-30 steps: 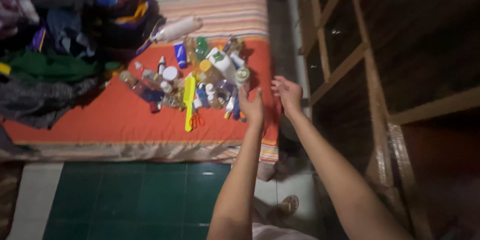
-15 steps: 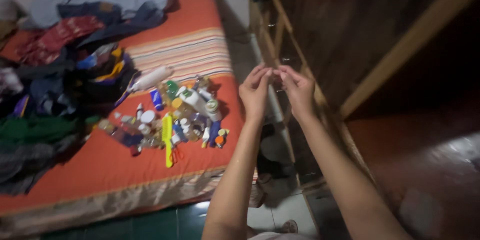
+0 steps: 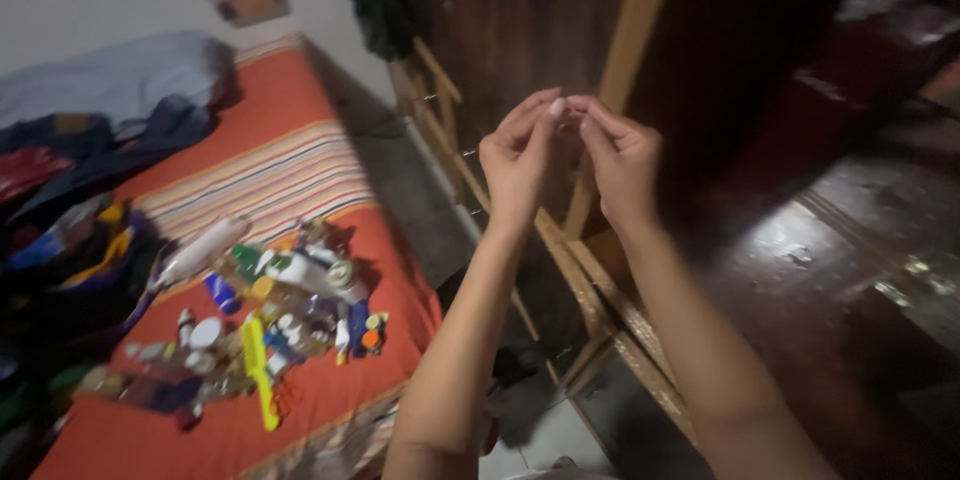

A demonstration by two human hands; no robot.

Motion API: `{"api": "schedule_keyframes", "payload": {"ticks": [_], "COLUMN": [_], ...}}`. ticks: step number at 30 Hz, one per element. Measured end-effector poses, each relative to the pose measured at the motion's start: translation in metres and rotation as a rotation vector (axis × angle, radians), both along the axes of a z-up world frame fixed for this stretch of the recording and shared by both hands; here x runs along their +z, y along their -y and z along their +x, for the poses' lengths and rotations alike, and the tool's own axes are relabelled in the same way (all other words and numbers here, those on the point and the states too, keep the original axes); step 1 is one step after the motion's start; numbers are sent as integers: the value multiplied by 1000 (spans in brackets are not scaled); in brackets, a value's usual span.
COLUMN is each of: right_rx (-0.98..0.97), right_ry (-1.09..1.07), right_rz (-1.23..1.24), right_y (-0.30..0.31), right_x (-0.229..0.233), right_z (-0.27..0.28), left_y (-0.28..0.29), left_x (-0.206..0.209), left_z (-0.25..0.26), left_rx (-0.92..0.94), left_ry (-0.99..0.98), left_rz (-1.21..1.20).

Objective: The person repeatedly picks up various personal care bottles, tubes, and containers from a wooden dresser and places them onto a nearby bed. The person handles items one at a time, moving them between the two surfaces without using any tools.

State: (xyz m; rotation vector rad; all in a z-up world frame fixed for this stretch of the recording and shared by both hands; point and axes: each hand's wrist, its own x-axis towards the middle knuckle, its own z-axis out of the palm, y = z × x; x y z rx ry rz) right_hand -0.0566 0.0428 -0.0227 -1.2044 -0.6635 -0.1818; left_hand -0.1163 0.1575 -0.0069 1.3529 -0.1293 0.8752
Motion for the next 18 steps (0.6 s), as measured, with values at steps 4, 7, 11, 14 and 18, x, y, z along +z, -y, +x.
{"api": "schedule_keyframes", "payload": {"ticks": [4, 7, 11, 14, 18], "right_rx": [-127, -176, -228, -261, -332], "right_ry": [95, 64, 86, 109, 105], "right_rz": [-45, -34, -11, -10, -21], "right_y": [32, 54, 80, 99, 120], "right_x": [10, 14, 21, 23, 29], "right_z": [9, 17, 29, 42, 55], "left_y": [31, 50, 71, 88, 111], "left_x": [20, 26, 30, 27, 36], "left_z": [11, 21, 34, 51, 73], "left_rx": [-112, -175, -217, -278, -309], "left_ry": [10, 30, 109, 93, 111], "left_rz": [-31, -23, 24, 12, 97]}}
